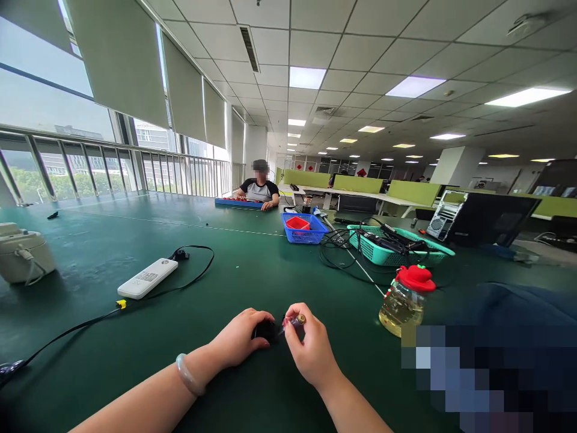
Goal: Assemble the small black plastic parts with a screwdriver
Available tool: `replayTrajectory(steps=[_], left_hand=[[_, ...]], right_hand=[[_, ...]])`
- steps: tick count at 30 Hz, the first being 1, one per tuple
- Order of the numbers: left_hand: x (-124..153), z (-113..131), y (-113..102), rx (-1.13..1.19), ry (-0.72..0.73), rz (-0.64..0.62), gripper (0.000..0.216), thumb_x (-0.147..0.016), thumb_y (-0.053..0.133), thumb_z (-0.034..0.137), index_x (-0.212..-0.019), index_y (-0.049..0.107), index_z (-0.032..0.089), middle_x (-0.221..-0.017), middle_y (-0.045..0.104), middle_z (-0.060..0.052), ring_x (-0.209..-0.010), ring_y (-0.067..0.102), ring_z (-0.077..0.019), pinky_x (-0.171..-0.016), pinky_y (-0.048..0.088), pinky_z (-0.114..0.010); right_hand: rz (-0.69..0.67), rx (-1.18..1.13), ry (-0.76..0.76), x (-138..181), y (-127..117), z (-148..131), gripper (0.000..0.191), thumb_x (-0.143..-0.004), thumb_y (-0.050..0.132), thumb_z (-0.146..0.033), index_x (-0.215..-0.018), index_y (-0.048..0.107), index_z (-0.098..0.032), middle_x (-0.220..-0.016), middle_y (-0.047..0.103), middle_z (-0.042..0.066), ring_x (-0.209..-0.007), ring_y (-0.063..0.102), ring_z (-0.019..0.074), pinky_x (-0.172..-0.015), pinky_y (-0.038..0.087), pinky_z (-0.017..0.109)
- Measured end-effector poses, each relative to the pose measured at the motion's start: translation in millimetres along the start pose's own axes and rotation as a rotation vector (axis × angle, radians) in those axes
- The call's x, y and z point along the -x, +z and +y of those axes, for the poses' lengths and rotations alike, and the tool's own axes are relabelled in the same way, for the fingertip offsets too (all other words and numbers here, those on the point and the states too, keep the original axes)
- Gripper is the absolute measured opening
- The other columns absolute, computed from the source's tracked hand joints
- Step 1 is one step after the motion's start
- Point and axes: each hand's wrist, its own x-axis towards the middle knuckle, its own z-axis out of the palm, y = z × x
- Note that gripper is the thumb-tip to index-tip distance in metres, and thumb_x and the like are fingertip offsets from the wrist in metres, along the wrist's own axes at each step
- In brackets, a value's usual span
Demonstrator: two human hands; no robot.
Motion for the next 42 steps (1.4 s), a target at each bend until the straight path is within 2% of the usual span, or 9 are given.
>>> replayTrajectory(steps=[4,9,13,17,22,32,37,39,42], left_hand=[[-0.9,-2.0,1.1,-0.012,0.043,0.010,0.042,-0.074,0.071,0.028,-0.116,0.063,0.027,-0.104,0.066,-0.005,-0.103,0.059,-0.0232,-0.093,0.045,-0.034],[-1.1,-3.5,1.6,-0.027,0.071,0.018,0.041,-0.075,0.070,0.030,-0.116,0.063,0.026,-0.104,0.067,-0.005,-0.102,0.059,-0.0243,-0.091,0.045,-0.034],[-0.9,-4.9,2.4,-0.030,0.074,0.030,0.041,-0.074,0.071,0.033,-0.114,0.064,0.025,-0.103,0.067,-0.006,-0.101,0.060,-0.0258,-0.089,0.046,-0.035],[-2.1,-7.4,4.5,-0.024,0.063,0.050,0.038,-0.075,0.067,0.033,-0.112,0.065,0.026,-0.101,0.067,-0.007,-0.098,0.061,-0.0253,-0.086,0.047,-0.034],[-3.2,-8.1,4.5,-0.030,0.071,0.045,0.039,-0.075,0.066,0.031,-0.113,0.065,0.025,-0.103,0.067,-0.006,-0.098,0.061,-0.0245,-0.087,0.047,-0.034],[-5.4,-6.0,0.5,-0.056,0.068,-0.008,0.041,-0.074,0.071,0.034,-0.114,0.065,0.025,-0.100,0.067,-0.005,-0.097,0.060,-0.0239,-0.085,0.047,-0.033],[-2.7,-4.5,0.4,-0.051,0.064,0.003,0.040,-0.077,0.068,0.031,-0.117,0.063,0.024,-0.105,0.066,-0.006,-0.102,0.060,-0.0233,-0.089,0.046,-0.033],[-1.4,-3.0,-0.6,-0.058,0.062,-0.006,0.042,-0.076,0.070,0.031,-0.117,0.062,0.024,-0.105,0.067,-0.006,-0.103,0.059,-0.0240,-0.091,0.046,-0.033],[-0.2,-1.1,-2.0,-0.078,0.072,-0.009,0.042,-0.076,0.071,0.031,-0.116,0.062,0.023,-0.104,0.067,-0.006,-0.104,0.058,-0.0246,-0.091,0.046,-0.034]], right_hand=[[-0.027,0.030,0.021,0.8,1.2,1.2,0.004,-0.085,0.057,-0.028,-0.085,0.055,-0.024,-0.075,0.062,0.001,-0.063,0.058,0.0166,-0.059,0.047,0.026],[0.009,0.106,-0.123,8.2,4.3,-7.3,0.005,-0.085,0.055,-0.021,-0.087,0.056,-0.025,-0.076,0.063,0.001,-0.066,0.061,0.0174,-0.061,0.048,0.026],[-0.055,0.150,-0.233,13.1,11.7,-15.0,0.011,-0.085,0.054,-0.016,-0.088,0.057,-0.026,-0.078,0.064,0.001,-0.066,0.061,0.0165,-0.063,0.048,0.026],[-0.125,0.179,-0.276,13.9,19.7,-17.9,0.013,-0.084,0.054,-0.013,-0.083,0.057,-0.026,-0.073,0.061,0.000,-0.062,0.057,0.0151,-0.060,0.046,0.025],[-0.132,0.204,-0.311,13.3,22.0,-18.8,0.013,-0.086,0.052,-0.014,-0.082,0.057,-0.025,-0.074,0.061,0.000,-0.064,0.058,0.0148,-0.062,0.047,0.025],[-0.030,0.204,-0.276,9.8,29.7,-5.7,0.014,-0.090,0.047,-0.017,-0.079,0.054,-0.022,-0.074,0.058,0.000,-0.064,0.057,0.0135,-0.059,0.047,0.023],[-0.042,0.238,-0.422,14.4,23.6,-14.5,0.012,-0.090,0.049,-0.014,-0.086,0.055,-0.023,-0.075,0.060,-0.001,-0.064,0.058,0.0125,-0.062,0.048,0.022],[0.016,0.239,-0.454,14.3,19.6,-16.2,0.012,-0.090,0.048,-0.013,-0.091,0.055,-0.023,-0.080,0.062,0.000,-0.070,0.061,0.0132,-0.068,0.050,0.023],[0.088,0.249,-0.406,10.8,15.5,-12.4,0.011,-0.092,0.049,-0.015,-0.093,0.056,-0.022,-0.082,0.062,0.001,-0.072,0.062,0.0132,-0.069,0.050,0.022]])
